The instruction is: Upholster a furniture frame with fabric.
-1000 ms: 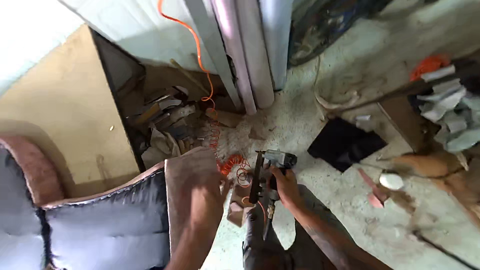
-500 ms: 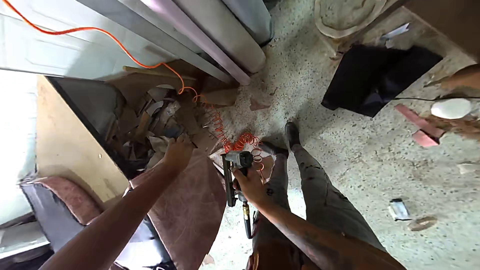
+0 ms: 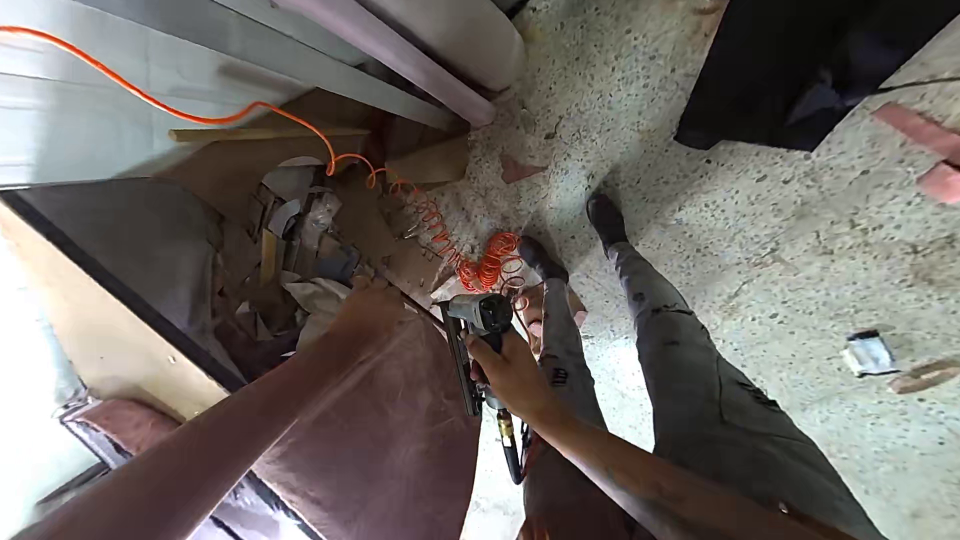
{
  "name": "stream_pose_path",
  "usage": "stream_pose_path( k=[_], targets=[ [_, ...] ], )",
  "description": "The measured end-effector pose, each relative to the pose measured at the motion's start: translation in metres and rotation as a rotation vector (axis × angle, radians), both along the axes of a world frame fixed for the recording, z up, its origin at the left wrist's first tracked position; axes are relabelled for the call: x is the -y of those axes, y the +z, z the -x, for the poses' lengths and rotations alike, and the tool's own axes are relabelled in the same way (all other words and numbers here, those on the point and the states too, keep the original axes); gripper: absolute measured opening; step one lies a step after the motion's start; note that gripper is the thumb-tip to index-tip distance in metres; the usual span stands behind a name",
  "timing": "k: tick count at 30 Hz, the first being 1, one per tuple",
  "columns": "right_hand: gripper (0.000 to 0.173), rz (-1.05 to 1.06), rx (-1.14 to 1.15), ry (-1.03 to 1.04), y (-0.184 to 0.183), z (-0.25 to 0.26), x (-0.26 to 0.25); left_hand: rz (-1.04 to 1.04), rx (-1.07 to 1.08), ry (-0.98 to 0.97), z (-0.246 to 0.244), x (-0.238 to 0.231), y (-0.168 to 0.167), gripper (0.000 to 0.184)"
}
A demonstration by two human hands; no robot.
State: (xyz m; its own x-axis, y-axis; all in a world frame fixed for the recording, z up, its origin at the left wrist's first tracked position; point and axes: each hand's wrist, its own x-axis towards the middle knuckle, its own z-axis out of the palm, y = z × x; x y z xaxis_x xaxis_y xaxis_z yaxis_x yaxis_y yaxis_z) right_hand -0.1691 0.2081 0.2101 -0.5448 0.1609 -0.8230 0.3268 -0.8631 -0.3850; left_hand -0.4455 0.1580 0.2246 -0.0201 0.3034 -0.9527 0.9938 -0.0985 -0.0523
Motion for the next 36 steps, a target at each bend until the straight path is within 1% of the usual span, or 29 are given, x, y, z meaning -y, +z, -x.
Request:
stream_pose_path(
  k=[3,5,6,7,8,9,11,13,15,17,22,24,27,29,31,36],
  targets=[
    [0.031,0.046,-0.005,-0.027,-0.006,0.008,0.015,0.050,-0.022,0.116,0.006,0.000,0.003,0.033],
    [0.031,0.087,-0.017,-0.040,-0.010,0.015,0.024,0.063,-0.012,0.172,0.011,-0.007,0.003,0.033],
    [0.031,0.107,-0.015,-0.039,-0.012,0.019,0.027,0.118,-0.020,0.194,0.008,-0.018,0.003,0.031],
    [0.030,0.128,-0.016,-0.042,-0.014,0.023,0.030,0.220,-0.037,0.241,0.002,-0.035,0.006,0.029],
    [0.030,0.150,-0.016,-0.042,-0.015,0.028,0.034,0.273,-0.044,0.263,0.002,-0.041,0.005,0.028],
    [0.030,0.170,-0.016,-0.037,-0.018,0.034,0.036,0.246,-0.022,0.258,0.010,-0.033,0.000,0.027],
    [0.032,0.208,-0.011,-0.017,-0.023,0.043,0.042,0.115,0.032,0.210,0.032,-0.003,-0.015,0.028],
    [0.033,0.257,-0.010,0.006,-0.025,0.050,0.044,0.134,0.019,0.207,0.038,0.000,-0.021,0.031],
    [0.033,0.307,-0.011,0.011,-0.024,0.053,0.047,0.185,0.018,0.266,0.038,-0.007,-0.022,0.034],
    [0.033,0.342,-0.007,0.014,-0.023,0.056,0.049,0.183,0.046,0.314,0.040,-0.006,-0.023,0.037],
    [0.033,0.318,0.022,-0.047,-0.024,0.054,0.047,0.138,0.071,0.307,0.035,-0.010,-0.023,0.026],
    [0.033,0.314,0.051,-0.049,-0.027,0.050,0.044,0.187,0.071,0.307,0.029,-0.013,-0.027,0.026],
    [0.031,0.304,0.075,-0.056,-0.030,0.044,0.043,0.254,0.077,0.311,0.023,-0.015,-0.035,0.019],
    [0.030,0.313,0.081,-0.067,-0.030,0.043,0.043,0.326,0.050,0.302,0.020,-0.019,-0.037,0.022],
    [0.032,0.326,0.081,-0.075,-0.030,0.043,0.044,0.354,0.033,0.319,0.019,-0.022,-0.039,0.023],
    [0.030,0.358,0.056,-0.089,-0.030,0.049,0.049,0.260,-0.017,0.434,0.027,-0.017,-0.044,0.015]
  ],
)
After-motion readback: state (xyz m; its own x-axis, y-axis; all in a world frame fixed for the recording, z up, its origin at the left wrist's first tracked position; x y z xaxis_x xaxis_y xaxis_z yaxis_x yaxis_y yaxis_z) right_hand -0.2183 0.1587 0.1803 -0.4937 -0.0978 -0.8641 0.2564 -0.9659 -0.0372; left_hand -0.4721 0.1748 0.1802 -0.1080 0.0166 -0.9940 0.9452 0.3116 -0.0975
